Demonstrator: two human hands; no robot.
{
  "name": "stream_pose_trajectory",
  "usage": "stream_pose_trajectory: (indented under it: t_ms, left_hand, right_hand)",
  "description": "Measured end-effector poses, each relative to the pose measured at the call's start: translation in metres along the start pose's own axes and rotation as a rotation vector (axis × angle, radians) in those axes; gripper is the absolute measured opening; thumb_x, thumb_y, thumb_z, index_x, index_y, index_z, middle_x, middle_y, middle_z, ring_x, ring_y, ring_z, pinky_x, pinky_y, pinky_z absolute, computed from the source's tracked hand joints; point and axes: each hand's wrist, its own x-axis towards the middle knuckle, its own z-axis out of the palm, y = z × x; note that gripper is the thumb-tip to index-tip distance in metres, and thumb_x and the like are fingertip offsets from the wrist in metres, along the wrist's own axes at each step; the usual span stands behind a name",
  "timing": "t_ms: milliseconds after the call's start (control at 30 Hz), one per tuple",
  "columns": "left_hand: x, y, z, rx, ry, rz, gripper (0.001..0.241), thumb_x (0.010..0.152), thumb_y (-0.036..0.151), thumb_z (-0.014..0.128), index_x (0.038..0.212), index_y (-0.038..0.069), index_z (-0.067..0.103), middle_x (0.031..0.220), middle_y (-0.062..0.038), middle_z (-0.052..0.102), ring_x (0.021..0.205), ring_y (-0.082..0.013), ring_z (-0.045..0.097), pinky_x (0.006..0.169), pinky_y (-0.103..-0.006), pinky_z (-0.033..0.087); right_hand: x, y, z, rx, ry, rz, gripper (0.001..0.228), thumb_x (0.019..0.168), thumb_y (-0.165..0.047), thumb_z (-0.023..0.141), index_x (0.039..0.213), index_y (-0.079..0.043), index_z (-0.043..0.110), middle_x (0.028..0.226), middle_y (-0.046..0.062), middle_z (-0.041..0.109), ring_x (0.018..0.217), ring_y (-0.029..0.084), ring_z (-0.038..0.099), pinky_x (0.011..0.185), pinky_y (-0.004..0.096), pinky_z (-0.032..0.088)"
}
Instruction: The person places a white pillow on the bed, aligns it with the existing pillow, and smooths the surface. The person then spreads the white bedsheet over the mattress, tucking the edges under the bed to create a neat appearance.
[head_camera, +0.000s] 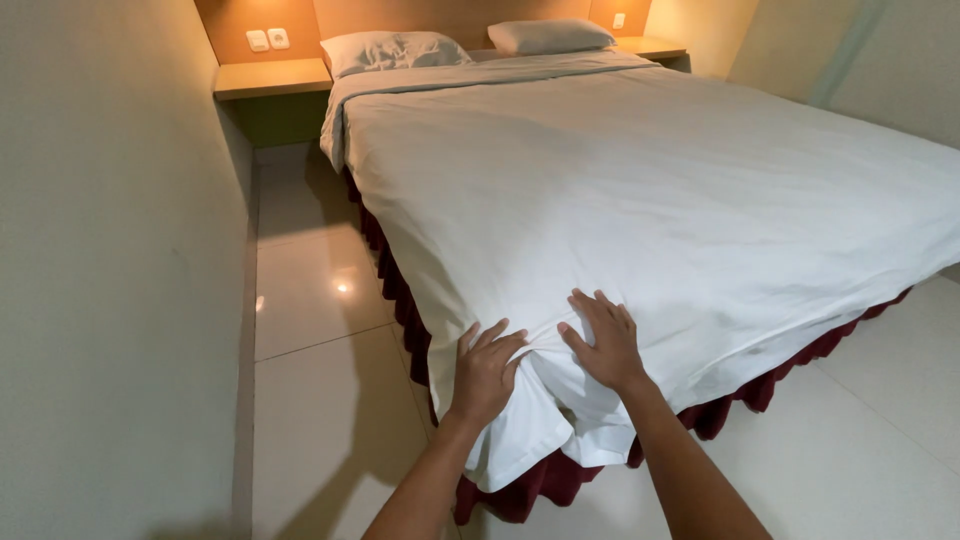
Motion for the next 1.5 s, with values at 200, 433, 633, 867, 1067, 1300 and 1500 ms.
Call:
stream_pose_trajectory:
  t_ms: [200, 433, 633, 867, 1067, 1300, 1500]
  left_hand:
    - [-0.009, 0.004, -0.001, -0.056, 0.005, -0.046, 0.024, 0.09, 0.005, 0.071, 0.112, 0.012, 0.077, 0.127, -0.001, 0.074, 0.138, -0.0222, 0.056, 0.119, -0.0503, 0.029]
    - [-0.009, 0.002, -0.002, -0.078, -0.027, -0.042, 0.024, 0.092, 0.01, 0.071, 0.115, 0.012, 0.077, 0.132, -0.001, 0.073, 0.141, -0.0219, 0.051, 0.12, -0.0498, 0.027]
    - [-0.002, 0.018, -0.031, -0.071, -0.141, -0.081, 0.034, 0.092, 0.029, 0.077, 0.121, 0.013, 0.074, 0.143, 0.0, 0.065, 0.149, -0.0205, 0.043, 0.124, -0.0506, 0.021]
    - [-0.009, 0.002, -0.031, 0.073, -0.327, -0.006, 0.093, 0.071, 0.04, 0.087, 0.152, 0.018, 0.047, 0.168, -0.005, 0.027, 0.155, -0.0289, 0.02, 0.122, -0.0531, 0.014]
    - [-0.014, -0.007, -0.013, 0.108, -0.159, 0.02, 0.066, 0.086, 0.023, 0.08, 0.147, 0.023, 0.056, 0.163, -0.004, 0.038, 0.153, -0.0283, 0.029, 0.121, -0.0541, 0.024]
    - [-0.006, 0.006, -0.014, 0.092, -0.111, -0.017, 0.048, 0.082, 0.005, 0.077, 0.127, 0.02, 0.074, 0.148, 0.0, 0.06, 0.147, -0.0295, 0.039, 0.118, -0.0545, 0.028]
    - [-0.014, 0.007, -0.011, 0.029, -0.046, -0.064, 0.038, 0.084, 0.0, 0.074, 0.119, 0.015, 0.077, 0.135, -0.001, 0.07, 0.143, -0.03, 0.047, 0.118, -0.0555, 0.03]
  right_hand:
    - [-0.005, 0.0, 0.003, -0.028, -0.009, -0.03, 0.06, 0.097, -0.047, 0.058, 0.148, -0.016, 0.052, 0.161, 0.003, 0.044, 0.156, 0.029, 0.024, 0.125, 0.052, 0.01]
    - [-0.006, 0.003, 0.004, -0.044, -0.024, -0.048, 0.066, 0.096, -0.05, 0.058, 0.151, -0.016, 0.048, 0.163, 0.004, 0.04, 0.157, 0.029, 0.021, 0.125, 0.052, 0.006]
    - [-0.007, 0.003, 0.007, -0.062, -0.014, -0.053, 0.07, 0.094, -0.054, 0.06, 0.151, -0.016, 0.047, 0.164, 0.004, 0.038, 0.157, 0.028, 0.02, 0.125, 0.053, 0.005]
    - [-0.011, -0.008, -0.004, -0.16, -0.119, -0.04, 0.097, 0.079, -0.072, 0.067, 0.157, -0.021, 0.038, 0.168, 0.002, 0.026, 0.158, 0.03, 0.009, 0.123, 0.056, 0.001]
    - [-0.028, -0.021, -0.007, -0.264, -0.15, -0.147, 0.125, 0.057, -0.077, 0.081, 0.16, -0.028, 0.032, 0.171, 0.001, 0.016, 0.157, 0.038, -0.002, 0.118, 0.066, -0.002]
    - [-0.031, -0.027, 0.001, -0.373, -0.092, -0.101, 0.095, 0.073, -0.03, 0.087, 0.157, -0.033, 0.042, 0.165, -0.007, 0.027, 0.156, 0.032, 0.014, 0.12, 0.069, 0.013]
    - [-0.04, -0.034, -0.006, -0.285, -0.04, -0.224, 0.07, 0.076, -0.011, 0.082, 0.142, -0.017, 0.058, 0.157, -0.004, 0.046, 0.152, 0.025, 0.032, 0.122, 0.06, 0.022]
